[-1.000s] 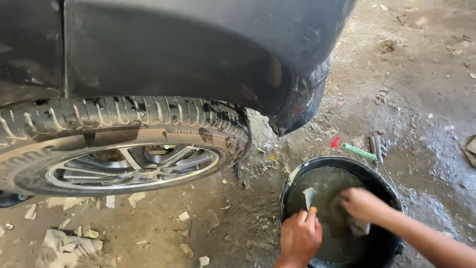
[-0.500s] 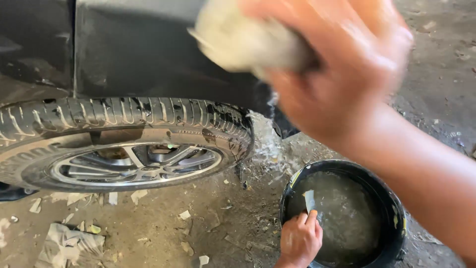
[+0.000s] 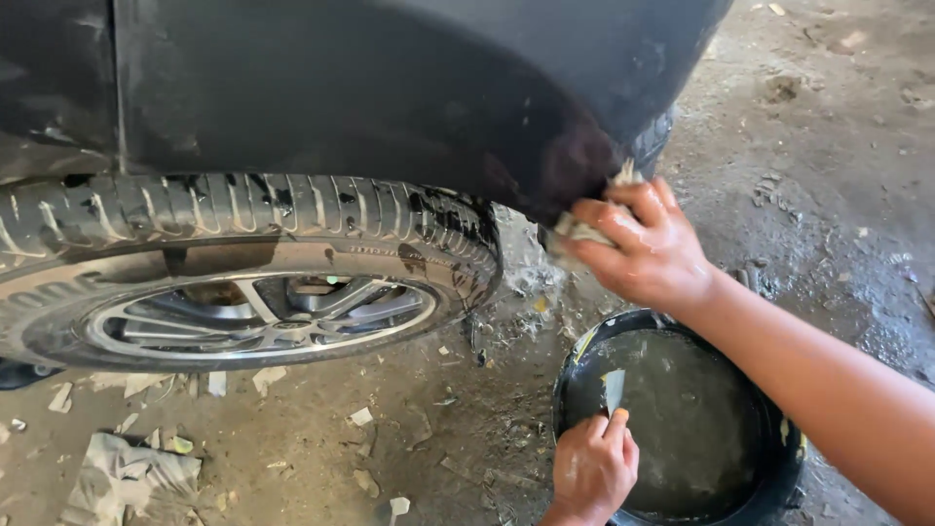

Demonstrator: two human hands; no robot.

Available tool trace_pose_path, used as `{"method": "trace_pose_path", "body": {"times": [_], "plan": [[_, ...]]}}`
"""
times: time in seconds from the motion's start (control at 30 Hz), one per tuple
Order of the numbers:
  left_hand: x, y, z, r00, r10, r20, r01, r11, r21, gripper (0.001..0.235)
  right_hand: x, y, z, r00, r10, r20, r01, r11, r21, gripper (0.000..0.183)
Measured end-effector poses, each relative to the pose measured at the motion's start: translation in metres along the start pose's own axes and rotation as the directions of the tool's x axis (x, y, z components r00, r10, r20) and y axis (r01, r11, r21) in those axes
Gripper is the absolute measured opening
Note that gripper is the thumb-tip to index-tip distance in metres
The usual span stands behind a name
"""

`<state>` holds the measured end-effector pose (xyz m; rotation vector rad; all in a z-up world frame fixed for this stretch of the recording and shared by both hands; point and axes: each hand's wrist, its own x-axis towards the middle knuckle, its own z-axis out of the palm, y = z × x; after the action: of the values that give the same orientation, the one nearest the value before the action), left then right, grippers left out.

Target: Sanding a car bumper using sandpaper and water to prepare the surface.

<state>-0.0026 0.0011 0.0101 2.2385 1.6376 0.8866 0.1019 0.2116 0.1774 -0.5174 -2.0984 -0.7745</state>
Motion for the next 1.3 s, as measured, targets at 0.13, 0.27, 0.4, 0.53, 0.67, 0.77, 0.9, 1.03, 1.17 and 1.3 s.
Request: {"method": "trace_pose_path", "body": {"times": [0.13,0.27,0.4,0.53,0.67,0.77,0.9,1.03,1.17,1.3], "plan": [[0.000,-0.003,0.003,1.000,0.002,-0.011,-0.002,1.000,0.015,0.023,-0.083,-0.024,-0.040,0.743,0.387,0.546,-0.591,0.762,0.264,0.036],[-0.003,-0.004,0.008,1.000,0.014,0.024,-0.015,0.999,0.036,0.029,-0.187,-0.059,-0.076,0.266,0.470,0.842,-0.872,0.490,0.002,0.046],[0.001,-0.003,0.002,0.998,0.030,0.060,-0.032,0.999,0.021,0.032,-0.231,-0.083,-0.080,0.007,0.289,0.957,-0.865,0.481,-0.139,0.039],[-0.005,-0.007,0.009,0.996,0.031,0.083,-0.030,0.999,-0.012,0.027,-0.210,-0.082,-0.070,-0.053,0.221,0.974,-0.744,0.642,-0.186,0.065],[-0.002,-0.007,0.001,0.986,0.125,0.114,-0.114,0.989,-0.099,0.023,-0.143,-0.071,-0.060,0.077,0.180,0.981,-0.910,0.414,-0.005,0.088],[-0.002,-0.005,-0.004,0.987,0.090,0.135,-0.075,0.991,-0.111,0.017,-0.133,-0.068,-0.050,0.028,0.045,0.999,-0.927,0.374,0.009,0.019],[0.002,-0.001,-0.012,0.997,0.072,0.028,-0.066,0.986,-0.153,0.020,-0.154,-0.060,-0.051,-0.042,0.022,0.999,-0.969,0.244,-0.047,0.019],[-0.001,-0.005,-0.006,0.998,0.052,-0.018,-0.054,0.984,-0.170,0.020,-0.193,-0.069,-0.057,-0.127,-0.146,0.981,-0.992,0.047,-0.121,0.015],[-0.001,-0.006,0.001,0.999,0.028,-0.016,-0.030,0.989,-0.148,0.019,-0.195,-0.074,-0.065,-0.197,-0.161,0.967,-0.978,-0.039,-0.206,0.016],[0.002,-0.005,-0.002,0.999,0.027,-0.041,-0.032,0.991,-0.127,0.024,-0.251,-0.073,-0.062,-0.061,0.158,0.985,-0.944,0.313,-0.109,0.072]]}}
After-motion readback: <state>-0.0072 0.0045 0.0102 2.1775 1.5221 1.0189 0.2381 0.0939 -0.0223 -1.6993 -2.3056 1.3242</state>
